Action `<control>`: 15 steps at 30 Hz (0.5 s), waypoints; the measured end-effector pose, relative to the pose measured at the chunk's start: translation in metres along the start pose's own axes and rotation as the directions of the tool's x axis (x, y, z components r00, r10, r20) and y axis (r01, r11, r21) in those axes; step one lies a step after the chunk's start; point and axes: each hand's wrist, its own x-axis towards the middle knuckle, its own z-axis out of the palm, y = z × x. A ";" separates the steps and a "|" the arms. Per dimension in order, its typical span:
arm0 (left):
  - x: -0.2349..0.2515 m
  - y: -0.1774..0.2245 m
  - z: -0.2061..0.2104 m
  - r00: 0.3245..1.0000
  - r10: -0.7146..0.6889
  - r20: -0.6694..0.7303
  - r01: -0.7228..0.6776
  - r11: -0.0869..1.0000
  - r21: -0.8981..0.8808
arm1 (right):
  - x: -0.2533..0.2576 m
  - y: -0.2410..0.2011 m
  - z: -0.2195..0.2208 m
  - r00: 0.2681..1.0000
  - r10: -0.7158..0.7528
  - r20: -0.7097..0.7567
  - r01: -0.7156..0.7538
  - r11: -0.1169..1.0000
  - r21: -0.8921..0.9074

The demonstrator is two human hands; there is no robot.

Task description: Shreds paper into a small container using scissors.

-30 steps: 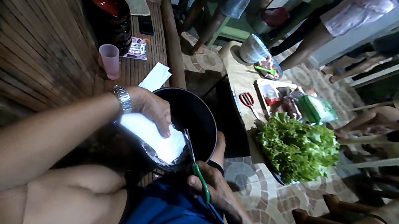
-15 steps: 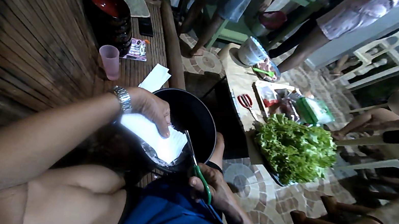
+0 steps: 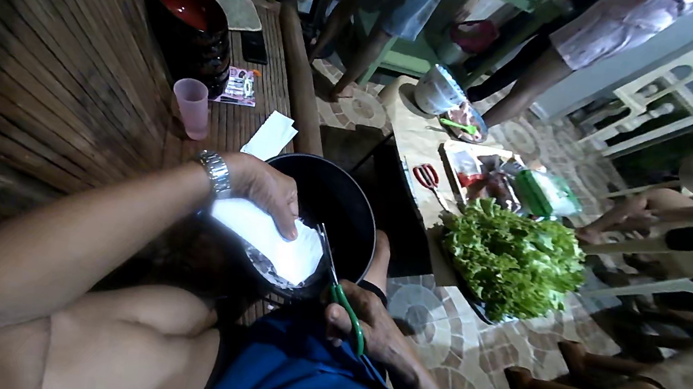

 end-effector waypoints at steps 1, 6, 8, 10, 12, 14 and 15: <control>0.000 0.000 0.000 1.000 0.000 -0.001 0.000 1.000 0.003 | 0.000 0.001 0.001 1.000 -0.005 -0.007 0.005 1.000 0.012; -0.001 0.001 0.000 1.000 -0.019 0.000 0.019 1.000 -0.022 | 0.000 0.004 0.003 1.000 -0.005 -0.030 0.008 0.997 0.072; -0.001 0.000 0.000 1.000 -0.020 0.004 0.021 1.000 -0.022 | -0.001 0.005 0.003 0.999 -0.012 -0.037 0.016 0.993 0.119; -0.001 0.000 -0.001 1.000 -0.020 0.006 0.020 1.000 -0.022 | -0.003 0.008 0.001 0.999 -0.023 -0.039 0.028 0.990 0.141; -0.002 0.002 -0.001 0.999 -0.034 0.001 0.034 0.999 -0.014 | -0.005 0.008 -0.001 1.000 -0.007 -0.012 0.008 0.993 0.118; -0.003 0.003 -0.001 0.999 -0.037 -0.003 0.037 0.999 -0.009 | -0.007 0.006 -0.003 0.999 0.027 0.038 -0.030 0.997 0.069; -0.002 0.003 0.000 0.999 -0.038 -0.001 0.038 0.999 -0.008 | -0.008 0.006 -0.004 0.998 0.030 0.048 -0.032 0.998 0.045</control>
